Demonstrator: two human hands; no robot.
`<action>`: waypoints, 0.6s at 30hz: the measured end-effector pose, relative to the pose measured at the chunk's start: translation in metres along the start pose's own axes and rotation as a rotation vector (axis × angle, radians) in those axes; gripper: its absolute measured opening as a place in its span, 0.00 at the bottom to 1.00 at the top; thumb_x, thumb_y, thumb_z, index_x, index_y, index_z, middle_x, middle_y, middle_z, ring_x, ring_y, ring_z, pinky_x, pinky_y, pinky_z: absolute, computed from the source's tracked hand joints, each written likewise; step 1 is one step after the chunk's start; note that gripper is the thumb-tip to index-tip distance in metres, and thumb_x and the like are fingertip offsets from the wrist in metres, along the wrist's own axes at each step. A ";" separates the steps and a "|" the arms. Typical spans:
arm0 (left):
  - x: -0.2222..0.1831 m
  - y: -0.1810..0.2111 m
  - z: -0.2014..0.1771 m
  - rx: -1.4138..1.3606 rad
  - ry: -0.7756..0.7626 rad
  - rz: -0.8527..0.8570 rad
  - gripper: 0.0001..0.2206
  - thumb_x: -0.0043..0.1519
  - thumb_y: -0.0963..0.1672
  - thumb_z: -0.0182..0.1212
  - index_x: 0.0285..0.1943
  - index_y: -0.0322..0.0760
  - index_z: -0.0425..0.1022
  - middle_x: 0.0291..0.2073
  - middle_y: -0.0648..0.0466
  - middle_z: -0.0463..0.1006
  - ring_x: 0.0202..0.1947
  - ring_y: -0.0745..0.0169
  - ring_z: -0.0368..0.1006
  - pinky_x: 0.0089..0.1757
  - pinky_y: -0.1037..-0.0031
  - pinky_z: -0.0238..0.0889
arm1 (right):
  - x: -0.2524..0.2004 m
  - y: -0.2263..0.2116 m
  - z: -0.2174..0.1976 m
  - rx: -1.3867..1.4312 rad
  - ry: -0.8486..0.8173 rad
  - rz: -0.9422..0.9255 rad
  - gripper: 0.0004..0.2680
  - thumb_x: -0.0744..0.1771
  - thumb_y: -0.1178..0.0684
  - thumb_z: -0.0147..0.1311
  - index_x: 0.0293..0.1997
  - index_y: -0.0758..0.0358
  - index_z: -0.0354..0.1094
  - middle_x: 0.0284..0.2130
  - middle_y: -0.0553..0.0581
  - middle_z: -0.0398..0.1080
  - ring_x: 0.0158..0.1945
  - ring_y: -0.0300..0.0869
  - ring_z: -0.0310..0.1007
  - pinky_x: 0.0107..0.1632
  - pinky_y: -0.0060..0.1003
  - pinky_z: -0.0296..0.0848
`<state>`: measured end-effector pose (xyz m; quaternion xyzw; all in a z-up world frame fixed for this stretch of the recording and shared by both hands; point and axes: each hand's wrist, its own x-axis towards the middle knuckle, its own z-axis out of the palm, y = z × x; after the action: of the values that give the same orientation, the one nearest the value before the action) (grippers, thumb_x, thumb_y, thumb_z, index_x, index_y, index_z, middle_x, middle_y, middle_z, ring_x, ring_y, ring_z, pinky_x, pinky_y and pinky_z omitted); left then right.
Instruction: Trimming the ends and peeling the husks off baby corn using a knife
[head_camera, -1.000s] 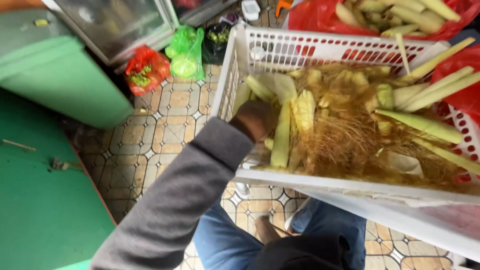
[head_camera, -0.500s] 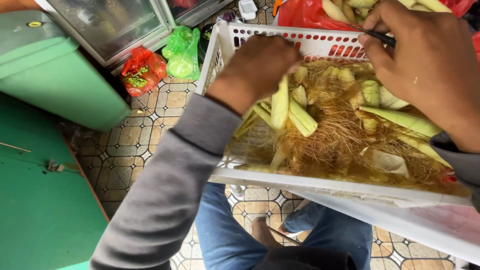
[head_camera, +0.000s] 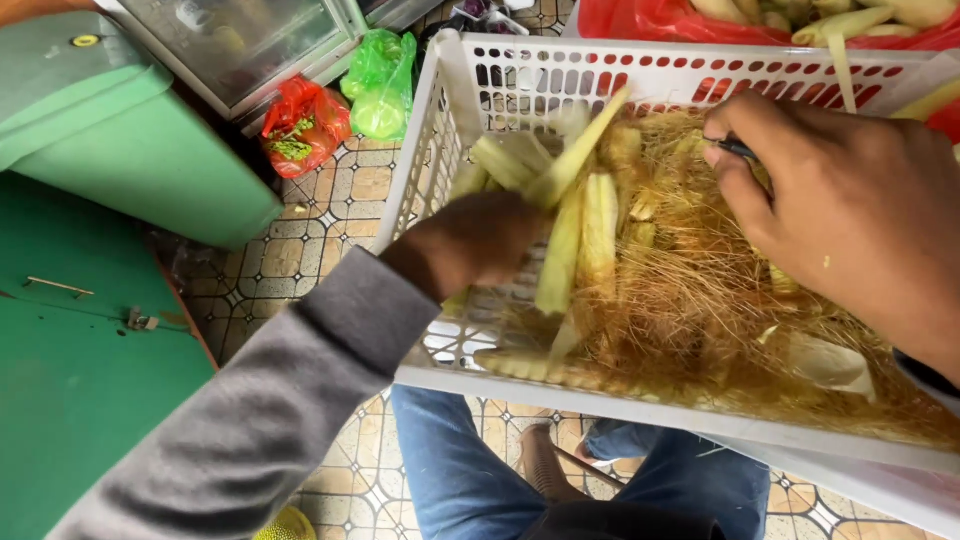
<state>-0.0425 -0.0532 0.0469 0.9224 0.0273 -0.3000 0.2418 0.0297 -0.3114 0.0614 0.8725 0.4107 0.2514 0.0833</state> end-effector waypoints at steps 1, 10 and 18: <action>0.013 -0.005 -0.002 -0.002 -0.004 0.002 0.12 0.74 0.41 0.45 0.63 0.38 0.69 0.25 0.59 0.63 0.17 0.72 0.59 0.17 0.83 0.61 | 0.000 -0.001 0.000 0.000 -0.005 0.000 0.04 0.76 0.51 0.56 0.56 0.52 0.72 0.38 0.45 0.80 0.29 0.38 0.79 0.27 0.37 0.77; 0.060 -0.026 0.008 0.558 0.302 0.280 0.07 0.67 0.39 0.58 0.52 0.33 0.77 0.46 0.44 0.78 0.22 0.61 0.78 0.22 0.74 0.80 | -0.002 -0.007 0.001 0.057 -0.021 -0.021 0.03 0.73 0.52 0.57 0.52 0.47 0.73 0.34 0.43 0.79 0.27 0.39 0.78 0.25 0.40 0.77; 0.025 0.008 0.023 0.333 -0.572 0.136 0.13 0.73 0.47 0.51 0.44 0.35 0.79 0.26 0.56 0.71 0.23 0.70 0.66 0.29 0.86 0.63 | -0.007 -0.012 0.004 0.306 -0.016 -0.048 0.04 0.73 0.56 0.60 0.52 0.60 0.74 0.42 0.55 0.80 0.39 0.45 0.80 0.35 0.38 0.75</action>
<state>-0.0329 -0.0730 0.0201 0.8273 -0.1529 -0.5303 0.1050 0.0199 -0.3087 0.0514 0.8669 0.4643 0.1768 -0.0413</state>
